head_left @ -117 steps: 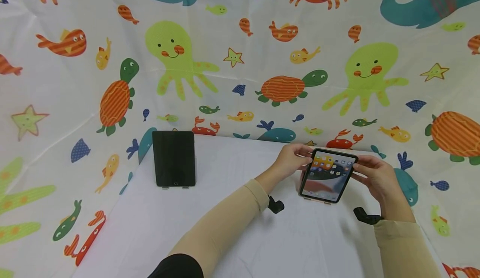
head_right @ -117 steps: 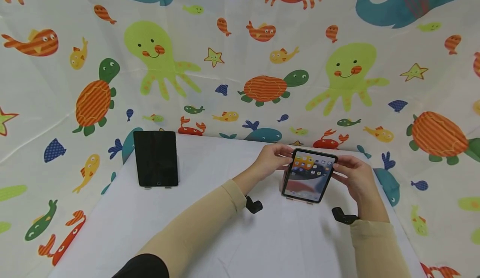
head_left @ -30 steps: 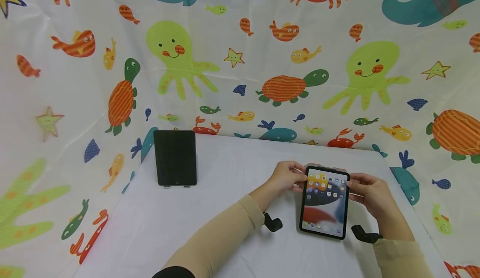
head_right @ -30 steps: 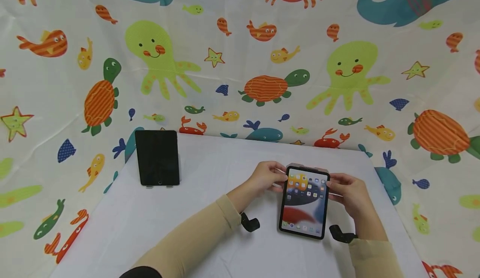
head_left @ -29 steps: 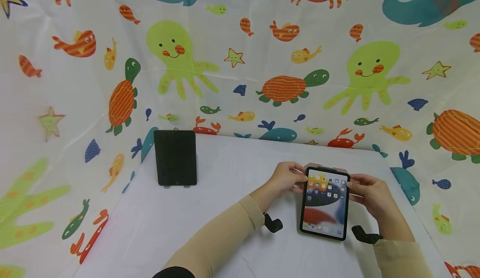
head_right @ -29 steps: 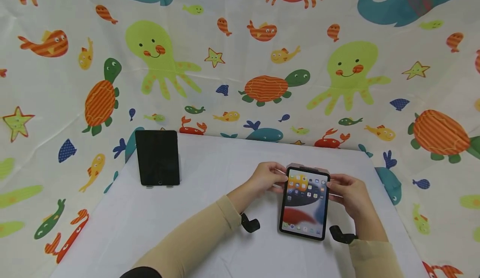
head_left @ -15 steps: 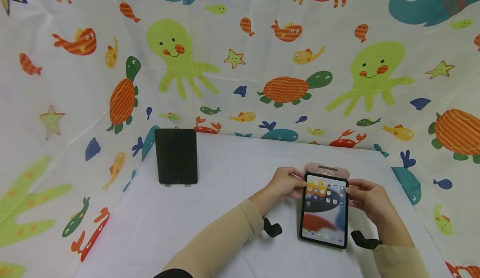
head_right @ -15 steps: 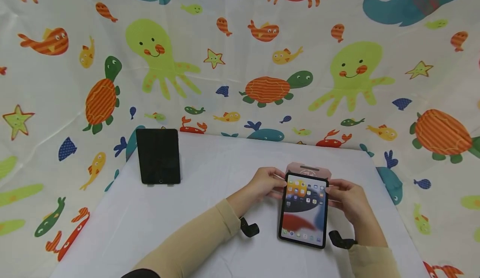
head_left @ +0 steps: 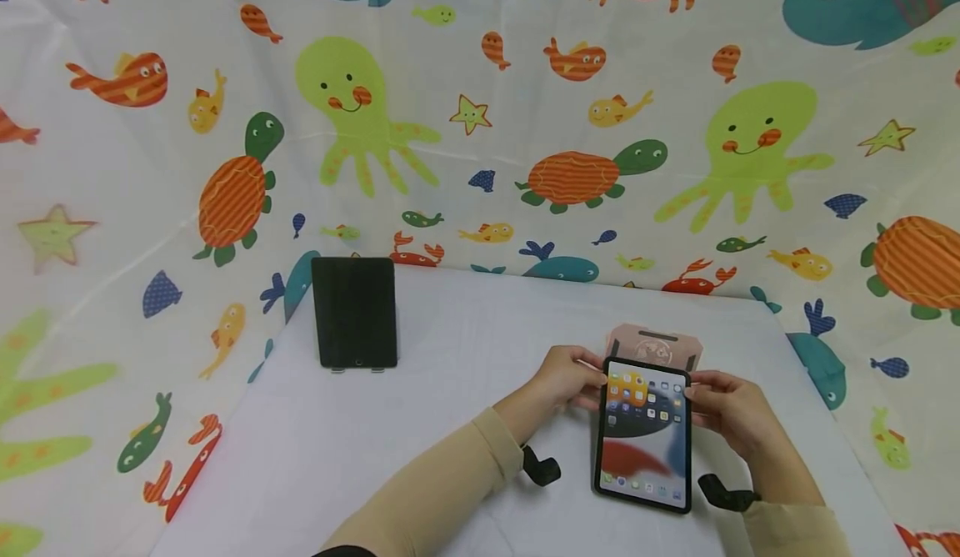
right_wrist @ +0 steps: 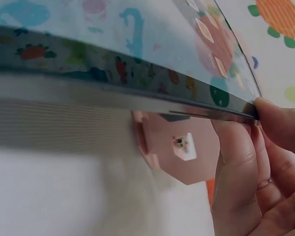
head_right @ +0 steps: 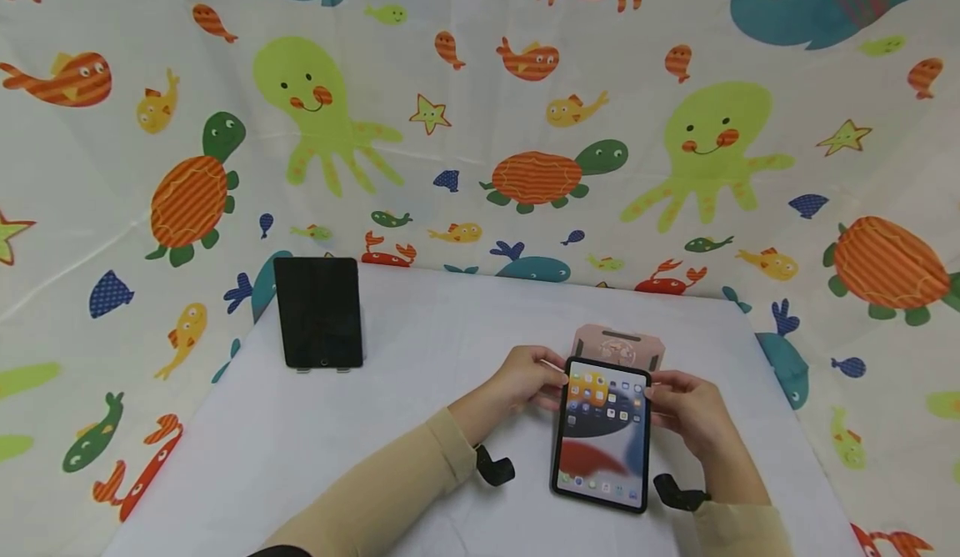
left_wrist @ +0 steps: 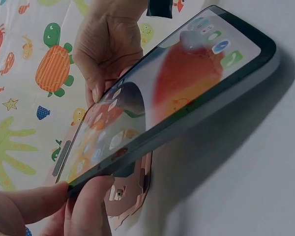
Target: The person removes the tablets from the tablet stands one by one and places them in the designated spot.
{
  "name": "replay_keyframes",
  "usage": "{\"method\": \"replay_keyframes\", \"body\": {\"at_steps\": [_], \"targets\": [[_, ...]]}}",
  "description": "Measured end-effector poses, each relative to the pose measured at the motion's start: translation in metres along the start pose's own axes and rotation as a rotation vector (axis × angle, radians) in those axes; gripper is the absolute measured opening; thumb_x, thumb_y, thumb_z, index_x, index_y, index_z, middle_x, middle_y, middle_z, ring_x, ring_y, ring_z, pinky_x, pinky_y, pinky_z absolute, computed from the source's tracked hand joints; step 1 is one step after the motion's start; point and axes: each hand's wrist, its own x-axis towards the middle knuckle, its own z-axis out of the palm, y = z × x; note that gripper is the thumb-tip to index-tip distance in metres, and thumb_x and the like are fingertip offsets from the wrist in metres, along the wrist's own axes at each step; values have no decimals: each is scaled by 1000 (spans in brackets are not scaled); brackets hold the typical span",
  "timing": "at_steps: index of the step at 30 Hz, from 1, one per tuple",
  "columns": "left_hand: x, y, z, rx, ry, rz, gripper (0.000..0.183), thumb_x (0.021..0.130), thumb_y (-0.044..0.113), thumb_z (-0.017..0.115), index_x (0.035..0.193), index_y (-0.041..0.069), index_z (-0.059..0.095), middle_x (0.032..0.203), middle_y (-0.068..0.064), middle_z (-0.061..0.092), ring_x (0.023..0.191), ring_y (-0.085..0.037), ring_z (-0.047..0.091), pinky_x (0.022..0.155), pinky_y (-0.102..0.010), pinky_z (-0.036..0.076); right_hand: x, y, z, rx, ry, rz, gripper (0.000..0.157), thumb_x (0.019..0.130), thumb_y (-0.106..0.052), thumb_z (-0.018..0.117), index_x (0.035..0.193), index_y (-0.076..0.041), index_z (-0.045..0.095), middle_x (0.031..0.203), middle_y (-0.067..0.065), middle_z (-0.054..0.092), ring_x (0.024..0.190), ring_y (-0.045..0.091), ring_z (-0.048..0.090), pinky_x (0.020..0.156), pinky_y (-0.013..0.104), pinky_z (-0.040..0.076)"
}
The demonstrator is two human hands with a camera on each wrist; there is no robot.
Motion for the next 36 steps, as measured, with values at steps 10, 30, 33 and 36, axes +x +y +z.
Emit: {"method": "replay_keyframes", "body": {"at_steps": [10, 30, 33, 36], "targets": [[-13, -12, -1, -25, -31, -11, 15, 89, -9, 76, 98, 3, 73, 78, -8, 74, 60, -15, 70, 57, -39, 67, -6, 14, 3, 17, -9, 25, 15, 103, -10, 72, 112, -21, 77, 95, -8, 77, 81, 14, 76, 74, 28, 67], [-40, -39, -2, 2, -32, -34, 15, 90, -7, 76, 99, 4, 71, 78, -8, 74, 58, -14, 69, 53, -34, 65, -16, 47, 9, -20, -23, 31, 17, 102, -8, 70, 114, -17, 77, 92, -6, 78, 76, 14, 75, 68, 27, 66], [-43, -42, -2, 9, -33, -34, 15, 91, -7, 75, 100, 4, 71, 78, -7, 73, 58, -13, 69, 54, -34, 65, -18, 50, 10, -26, -25, 23, 17, 102, -7, 70, 114, -16, 77, 91, -6, 77, 75, 14, 74, 67, 27, 66], [-46, -46, -2, 3, -29, -35, 15, 91, -7, 75, 100, 3, 70, 78, -7, 72, 58, -13, 69, 54, -35, 66, -19, 53, 12, -32, -36, 11, 17, 102, -7, 70, 113, -17, 78, 90, -7, 77, 74, 13, 74, 66, 26, 65]]}}
